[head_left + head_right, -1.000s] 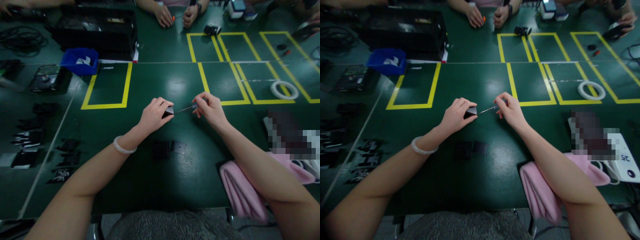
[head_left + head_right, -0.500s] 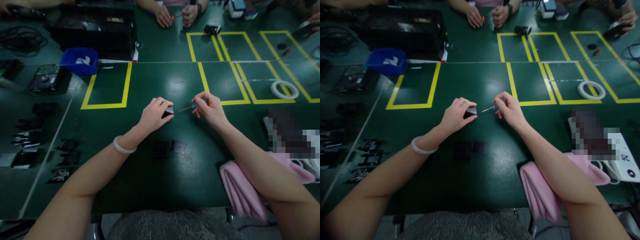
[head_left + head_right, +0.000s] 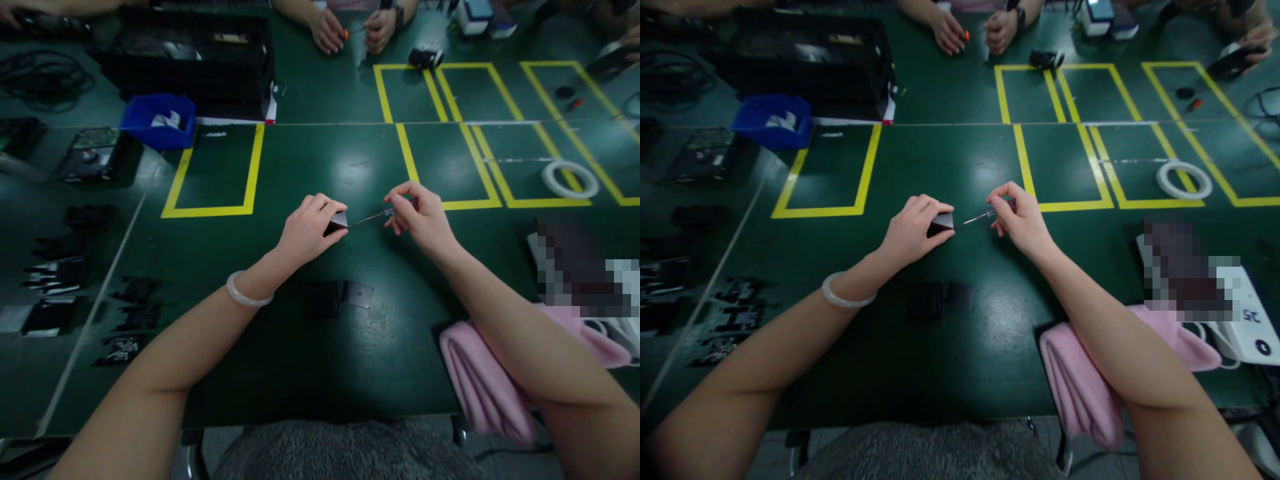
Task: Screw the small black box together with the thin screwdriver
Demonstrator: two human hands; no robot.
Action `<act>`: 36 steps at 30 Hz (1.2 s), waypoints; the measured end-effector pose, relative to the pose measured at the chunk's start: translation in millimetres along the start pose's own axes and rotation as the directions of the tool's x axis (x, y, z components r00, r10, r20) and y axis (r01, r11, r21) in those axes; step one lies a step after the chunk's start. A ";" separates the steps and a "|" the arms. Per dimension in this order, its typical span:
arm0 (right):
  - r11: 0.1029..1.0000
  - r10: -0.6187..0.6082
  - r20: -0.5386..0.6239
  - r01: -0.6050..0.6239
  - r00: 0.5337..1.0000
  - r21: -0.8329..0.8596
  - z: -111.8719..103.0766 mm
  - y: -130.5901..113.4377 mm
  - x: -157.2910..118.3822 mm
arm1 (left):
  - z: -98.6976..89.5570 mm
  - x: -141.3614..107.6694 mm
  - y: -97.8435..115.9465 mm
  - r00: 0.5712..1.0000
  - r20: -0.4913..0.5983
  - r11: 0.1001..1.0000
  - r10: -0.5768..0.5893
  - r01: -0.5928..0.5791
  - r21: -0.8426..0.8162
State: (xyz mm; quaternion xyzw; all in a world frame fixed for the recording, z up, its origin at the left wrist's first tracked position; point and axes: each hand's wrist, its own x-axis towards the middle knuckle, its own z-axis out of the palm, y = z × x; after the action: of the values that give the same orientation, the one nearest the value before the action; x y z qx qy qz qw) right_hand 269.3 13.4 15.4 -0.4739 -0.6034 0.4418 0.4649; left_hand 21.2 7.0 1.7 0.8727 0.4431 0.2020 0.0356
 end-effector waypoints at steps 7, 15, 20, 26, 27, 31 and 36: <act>1.000 -0.009 0.005 0.009 1.000 0.023 0.6 -0.8 -0.1 | 0.1 -0.9 -0.6 1.000 -0.004 1.000 0.003 -0.003 0.005; 1.000 -0.011 -0.001 0.011 1.000 0.019 0.7 -0.8 -0.3 | -0.3 -0.4 -0.1 1.000 -0.004 1.000 0.004 -0.004 0.001; 1.000 -0.007 -0.010 0.007 1.000 0.025 0.7 0.0 -0.3 | -0.1 -1.1 -0.6 1.000 -0.001 1.000 0.003 -0.003 0.000; 1.000 -0.004 -0.003 0.004 1.000 0.006 -0.2 0.0 -0.4 | -0.4 -0.8 -0.6 1.000 0.007 1.000 0.000 0.000 -0.003; 1.000 -0.005 -0.002 0.005 1.000 0.013 -0.2 -0.1 -0.5 | -0.3 -0.8 -0.7 1.000 0.005 1.000 0.003 -0.003 -0.001; 1.000 -0.017 -0.003 0.018 1.000 0.015 0.1 0.7 -0.4 | -0.1 -0.9 -1.1 1.000 0.004 1.000 0.002 -0.002 0.001; 0.999 -0.016 -0.009 0.016 1.000 -0.028 -1.0 2.5 0.3 | 0.0 -1.1 -1.1 1.000 0.004 1.000 0.001 -0.001 -0.008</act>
State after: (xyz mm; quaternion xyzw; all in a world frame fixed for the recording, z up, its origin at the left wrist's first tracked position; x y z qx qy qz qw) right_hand 270.6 14.2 13.2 -0.4773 -0.6112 0.4276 0.4645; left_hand 19.8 6.9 1.1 0.8731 0.4420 0.2018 0.0399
